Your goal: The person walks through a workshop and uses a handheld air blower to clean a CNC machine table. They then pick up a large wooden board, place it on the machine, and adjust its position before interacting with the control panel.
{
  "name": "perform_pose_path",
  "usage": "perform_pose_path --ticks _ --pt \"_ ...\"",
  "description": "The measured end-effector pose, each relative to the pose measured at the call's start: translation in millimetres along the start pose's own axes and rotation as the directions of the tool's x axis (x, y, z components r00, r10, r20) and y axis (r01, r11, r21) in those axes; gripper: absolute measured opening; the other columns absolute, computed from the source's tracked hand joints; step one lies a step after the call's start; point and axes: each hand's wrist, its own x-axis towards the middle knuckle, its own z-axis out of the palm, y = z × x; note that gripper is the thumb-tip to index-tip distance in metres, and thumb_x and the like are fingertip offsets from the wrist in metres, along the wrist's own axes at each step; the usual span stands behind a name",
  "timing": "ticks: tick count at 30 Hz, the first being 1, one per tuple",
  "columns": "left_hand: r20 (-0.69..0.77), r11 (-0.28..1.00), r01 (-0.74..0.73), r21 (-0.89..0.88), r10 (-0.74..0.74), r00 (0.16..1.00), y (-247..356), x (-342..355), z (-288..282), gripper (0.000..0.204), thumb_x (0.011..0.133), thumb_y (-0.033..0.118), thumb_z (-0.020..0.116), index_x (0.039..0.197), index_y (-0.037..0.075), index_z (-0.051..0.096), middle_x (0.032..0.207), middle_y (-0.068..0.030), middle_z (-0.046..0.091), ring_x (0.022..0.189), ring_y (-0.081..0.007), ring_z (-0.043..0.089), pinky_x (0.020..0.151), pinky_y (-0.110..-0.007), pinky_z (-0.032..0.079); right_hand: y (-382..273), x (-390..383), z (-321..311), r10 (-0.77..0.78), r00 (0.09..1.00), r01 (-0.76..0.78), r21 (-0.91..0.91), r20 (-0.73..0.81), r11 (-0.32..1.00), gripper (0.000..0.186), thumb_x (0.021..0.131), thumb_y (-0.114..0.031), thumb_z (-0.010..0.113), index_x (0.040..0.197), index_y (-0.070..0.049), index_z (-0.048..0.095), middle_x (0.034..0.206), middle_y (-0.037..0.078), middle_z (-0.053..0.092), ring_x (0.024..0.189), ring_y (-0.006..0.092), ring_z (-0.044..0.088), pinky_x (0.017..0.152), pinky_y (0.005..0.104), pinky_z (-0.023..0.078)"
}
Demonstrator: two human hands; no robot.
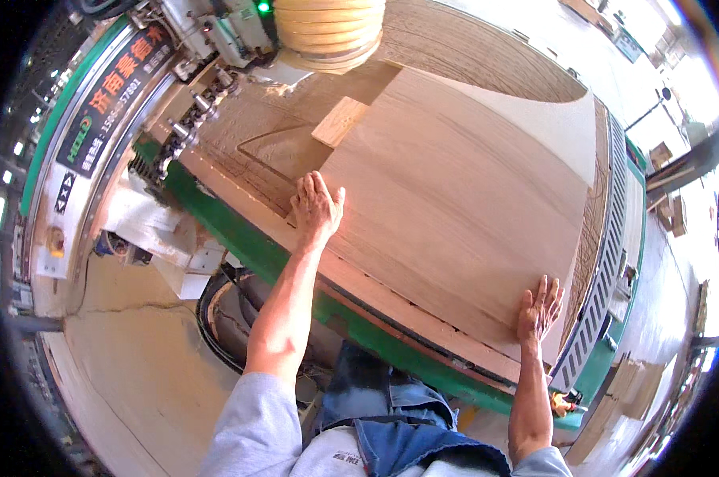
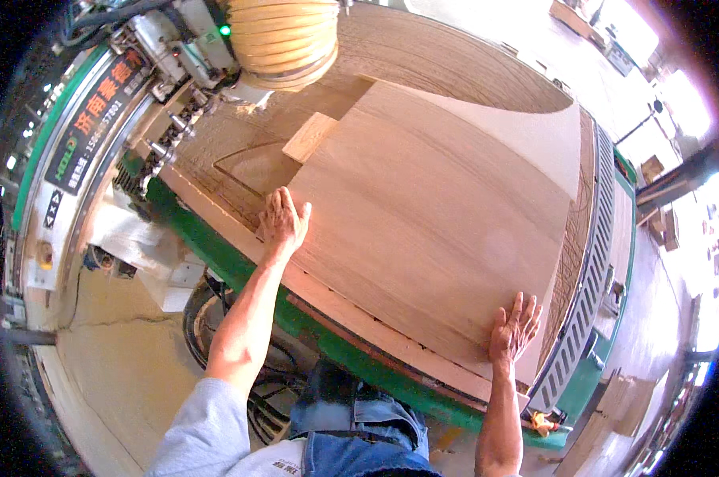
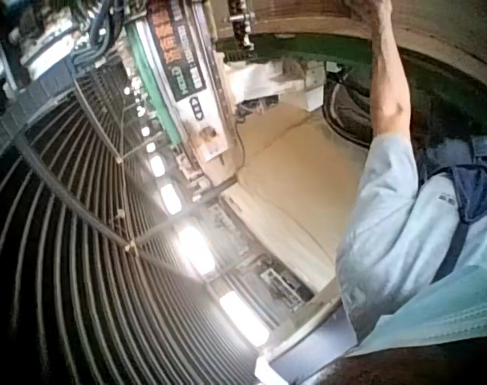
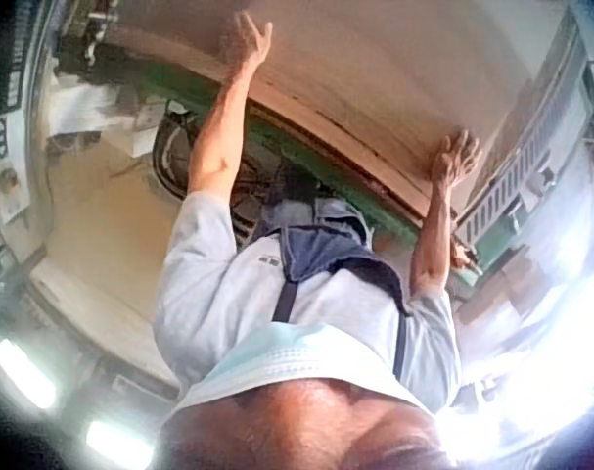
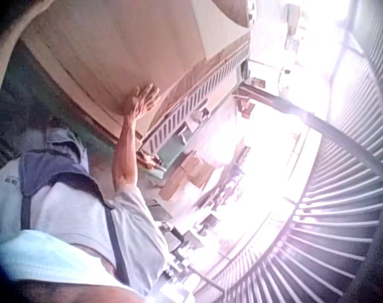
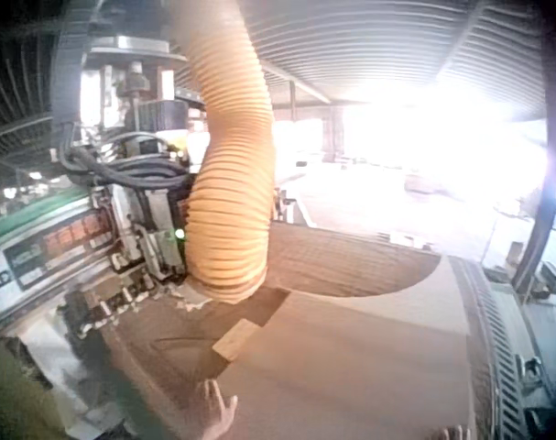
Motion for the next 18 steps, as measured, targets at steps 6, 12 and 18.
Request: perform_pose_path --ticks 6,12,18 --pt "-0.097 0.997 -0.050 0.054 0.055 0.994 7 -7 -7 0.065 0.096 0.041 0.055 0.140 -0.005 0.042 0.141 -0.0215 0.046 0.131 -0.0339 0.044 0.105 -0.049 0.036 -1 -2 -5 0.025 0.999 -0.025 -0.014 0.022 1.000 0.063 0.095 -0.039 0.055 0.152 -0.019 0.036 0.160 0.012 0.025 0.149 0.0347 0.016 0.120 0.0513 0.013" --pt "-0.050 0.997 -0.030 0.075 0.034 0.998 7 -9 -7 0.068 0.098 0.043 0.049 0.145 -0.005 0.037 0.148 -0.0221 0.040 0.138 -0.0347 0.038 0.109 -0.050 0.033 -16 45 -6 -0.176 0.971 0.178 -0.002 -0.163 0.984 0.064 0.097 -0.043 0.052 0.151 -0.015 0.036 0.160 0.015 0.023 0.148 0.0380 0.017 0.119 0.0527 0.014" --pt "-0.053 0.997 -0.020 0.069 0.023 0.998 2 -8 0 0.068 0.097 0.043 0.051 0.143 -0.006 0.040 0.147 -0.0221 0.043 0.137 -0.0333 0.040 0.107 -0.049 0.034 -133 209 -16 -0.330 0.910 0.346 0.020 -0.249 0.938 0.067 0.100 -0.052 0.041 0.153 -0.012 0.032 0.161 0.014 0.021 0.149 0.0352 0.015 0.119 0.0508 0.015"
